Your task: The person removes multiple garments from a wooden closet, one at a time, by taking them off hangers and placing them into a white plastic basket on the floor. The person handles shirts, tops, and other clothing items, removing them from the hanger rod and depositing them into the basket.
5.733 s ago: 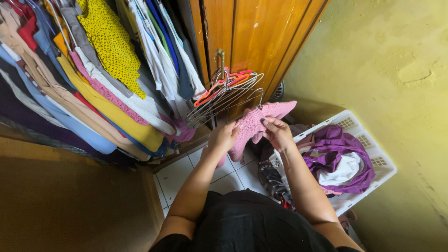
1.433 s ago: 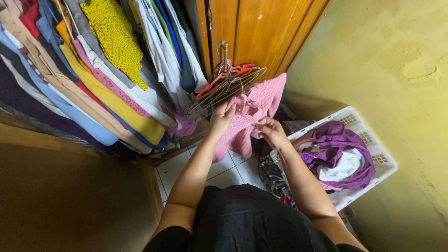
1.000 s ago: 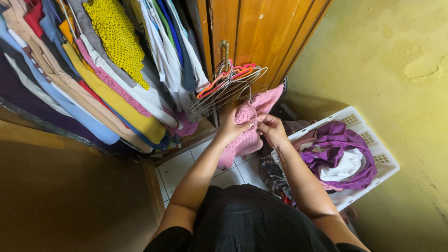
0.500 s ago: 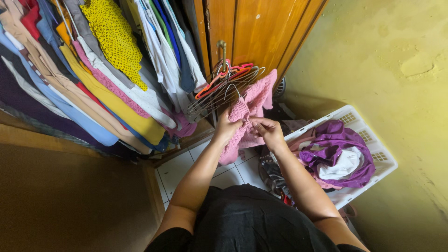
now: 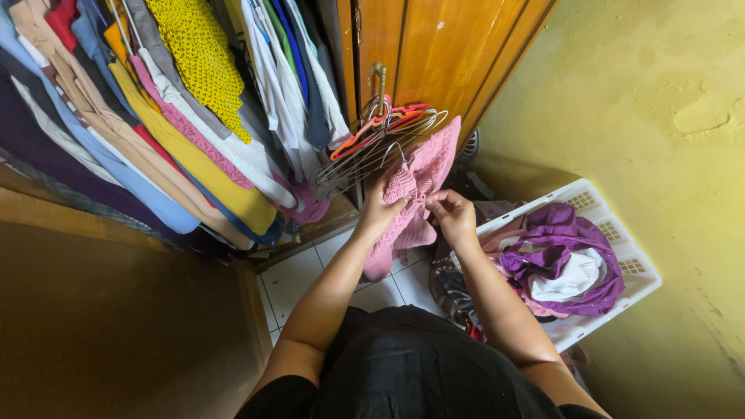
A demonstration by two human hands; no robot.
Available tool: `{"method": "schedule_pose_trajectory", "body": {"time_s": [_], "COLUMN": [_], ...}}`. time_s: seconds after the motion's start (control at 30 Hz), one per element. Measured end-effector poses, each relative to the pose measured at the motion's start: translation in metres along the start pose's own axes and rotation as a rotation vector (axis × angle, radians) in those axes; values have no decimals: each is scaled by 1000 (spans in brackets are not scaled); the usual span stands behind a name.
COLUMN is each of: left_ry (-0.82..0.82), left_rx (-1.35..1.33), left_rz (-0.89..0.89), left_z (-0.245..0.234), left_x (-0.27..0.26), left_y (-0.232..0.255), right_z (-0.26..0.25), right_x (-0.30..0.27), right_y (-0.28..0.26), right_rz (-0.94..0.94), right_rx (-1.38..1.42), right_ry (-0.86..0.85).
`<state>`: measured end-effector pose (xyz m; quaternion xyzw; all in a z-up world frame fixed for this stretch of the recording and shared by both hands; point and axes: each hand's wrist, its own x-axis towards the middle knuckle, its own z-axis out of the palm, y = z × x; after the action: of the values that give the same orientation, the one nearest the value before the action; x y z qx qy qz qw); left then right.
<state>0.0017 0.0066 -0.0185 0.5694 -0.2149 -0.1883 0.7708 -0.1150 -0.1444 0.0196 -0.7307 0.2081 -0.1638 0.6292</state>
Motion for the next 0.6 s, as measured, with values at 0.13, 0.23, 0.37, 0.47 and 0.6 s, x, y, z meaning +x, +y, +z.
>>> {"method": "schedule_pose_trajectory", "body": {"time_s": [0.13, 0.23, 0.37, 0.47, 0.6], "left_ry": [-2, 21, -19, -56, -47], "left_rx": [146, 186, 45, -3, 145], "left_rz": [23, 28, 18, -5, 288], "left_z": [3, 12, 21, 16, 4], "left_x": [1, 3, -1, -2, 0], "left_y": [1, -5, -4, 15, 42], "right_z": [1, 13, 23, 23, 10], "right_x": [7, 8, 11, 15, 15], "right_y": [15, 26, 36, 43, 52], "right_rz": [46, 9, -1, -29, 54], "right_rx": [173, 299, 444, 385, 254], "right_ry": [-138, -148, -112, -135, -126]}}
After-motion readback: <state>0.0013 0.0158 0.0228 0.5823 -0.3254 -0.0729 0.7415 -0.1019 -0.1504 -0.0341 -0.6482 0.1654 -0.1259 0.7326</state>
